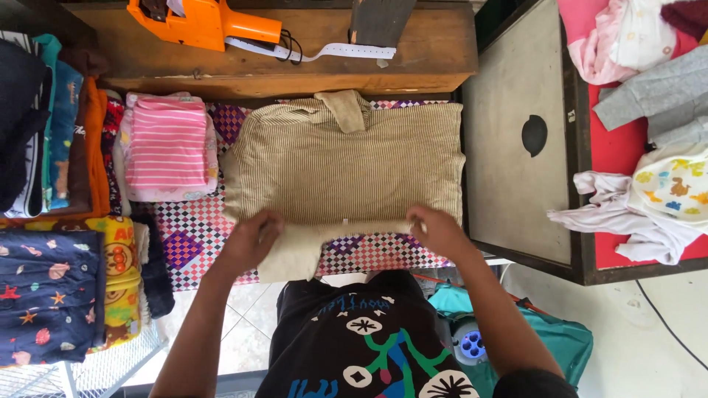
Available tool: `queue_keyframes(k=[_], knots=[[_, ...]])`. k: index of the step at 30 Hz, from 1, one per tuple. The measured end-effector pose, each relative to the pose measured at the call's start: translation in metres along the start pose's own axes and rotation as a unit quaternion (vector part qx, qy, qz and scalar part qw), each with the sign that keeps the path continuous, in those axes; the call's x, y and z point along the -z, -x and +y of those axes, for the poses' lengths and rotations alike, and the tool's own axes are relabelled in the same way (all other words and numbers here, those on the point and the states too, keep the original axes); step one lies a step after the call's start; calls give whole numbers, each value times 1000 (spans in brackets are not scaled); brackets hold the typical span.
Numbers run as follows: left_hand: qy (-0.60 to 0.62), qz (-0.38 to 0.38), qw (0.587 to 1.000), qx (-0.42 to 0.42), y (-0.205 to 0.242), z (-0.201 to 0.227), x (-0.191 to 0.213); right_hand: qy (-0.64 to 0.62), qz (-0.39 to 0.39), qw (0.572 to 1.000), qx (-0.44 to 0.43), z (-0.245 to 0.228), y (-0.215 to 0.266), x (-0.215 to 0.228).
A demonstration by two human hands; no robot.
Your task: Folding and stacking different types of garments, including a patterned blue shirt, a tan ribbed top, and a grey sweatshirt.
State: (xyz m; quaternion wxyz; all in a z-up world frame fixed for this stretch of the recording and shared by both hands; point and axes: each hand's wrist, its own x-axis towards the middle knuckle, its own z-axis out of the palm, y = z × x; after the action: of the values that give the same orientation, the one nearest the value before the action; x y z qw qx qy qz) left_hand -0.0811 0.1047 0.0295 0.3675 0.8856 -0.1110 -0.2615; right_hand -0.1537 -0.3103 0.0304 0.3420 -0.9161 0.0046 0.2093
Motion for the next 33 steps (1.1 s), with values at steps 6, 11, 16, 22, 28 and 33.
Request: queue_keyframes(k=[6,11,16,22,28,33], knots=[[-72,103,992,5,-80,-29,-15,165,112,979,-29,45,-60,-3],[-100,130,986,-7,-49,-4,-5,220,88,966,-106,55,-37,-3],[-74,190,979,2,-72,-52,-21,216,163,951,-152,79,-35,-4],[-255,345,900,-69,-62,-53,-40,288,300,906,-81,13,-42,-33],[-196,221,955,39,-17,-56,-65,32,74,997,-3,-53,-46,-84],[-109,51,962,247,15,2,-35,-26,-162,986,-23,-101,-53,-103]])
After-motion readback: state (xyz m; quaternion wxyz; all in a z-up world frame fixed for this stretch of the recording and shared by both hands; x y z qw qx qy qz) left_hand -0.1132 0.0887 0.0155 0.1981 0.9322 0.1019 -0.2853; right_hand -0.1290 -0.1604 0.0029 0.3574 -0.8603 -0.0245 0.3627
